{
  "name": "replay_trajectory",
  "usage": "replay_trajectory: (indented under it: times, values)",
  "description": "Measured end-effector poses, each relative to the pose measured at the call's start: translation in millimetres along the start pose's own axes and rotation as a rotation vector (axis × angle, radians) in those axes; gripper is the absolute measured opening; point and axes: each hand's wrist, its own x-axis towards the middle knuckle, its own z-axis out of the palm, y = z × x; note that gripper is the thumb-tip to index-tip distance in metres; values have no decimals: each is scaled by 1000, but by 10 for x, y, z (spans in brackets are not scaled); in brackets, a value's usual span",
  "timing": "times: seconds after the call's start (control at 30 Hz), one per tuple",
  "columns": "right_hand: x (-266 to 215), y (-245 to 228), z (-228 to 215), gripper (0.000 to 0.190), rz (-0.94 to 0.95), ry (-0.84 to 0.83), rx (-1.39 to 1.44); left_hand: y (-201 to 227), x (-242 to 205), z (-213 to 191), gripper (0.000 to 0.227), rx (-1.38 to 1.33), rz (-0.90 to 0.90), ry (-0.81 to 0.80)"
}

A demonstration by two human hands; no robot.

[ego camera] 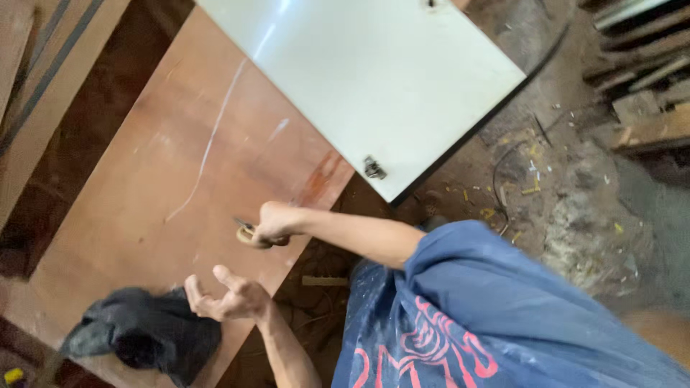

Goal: The person applies black edge banding to the edges of a white cabinet door. They wipe the edges with a cloth, press the banding into place, and trim the excess with shears. The person also wipes a blue metal strip with a cloth.

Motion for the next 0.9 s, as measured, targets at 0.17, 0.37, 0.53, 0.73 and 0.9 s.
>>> replay_trajectory:
  times: [0.17, 0.37, 0.53, 0.73, 0.9]
  values:
    - [-1529, 818, -1174, 28, -304, -75, 443, 1175, -521, 251, 26, -336, -12, -256]
    - [-3342, 2521, -2342, 50, -384, 283, 619, 2956, -1863, 760, 19, -527, 167, -693]
    - [-4034, 4166, -3517, 57, -421, 521, 472, 4245, -3404, 1573, 27, -338, 569, -735]
    - [-3847, 4962, -4488, 73, -304, 647, 37, 4857, -4061, 2333, 30, -26, 646, -636]
    - [-3435, 4963, -4665, 76, -473, 572, 49, 4933, -4138, 2424, 30, 5, 516, -569]
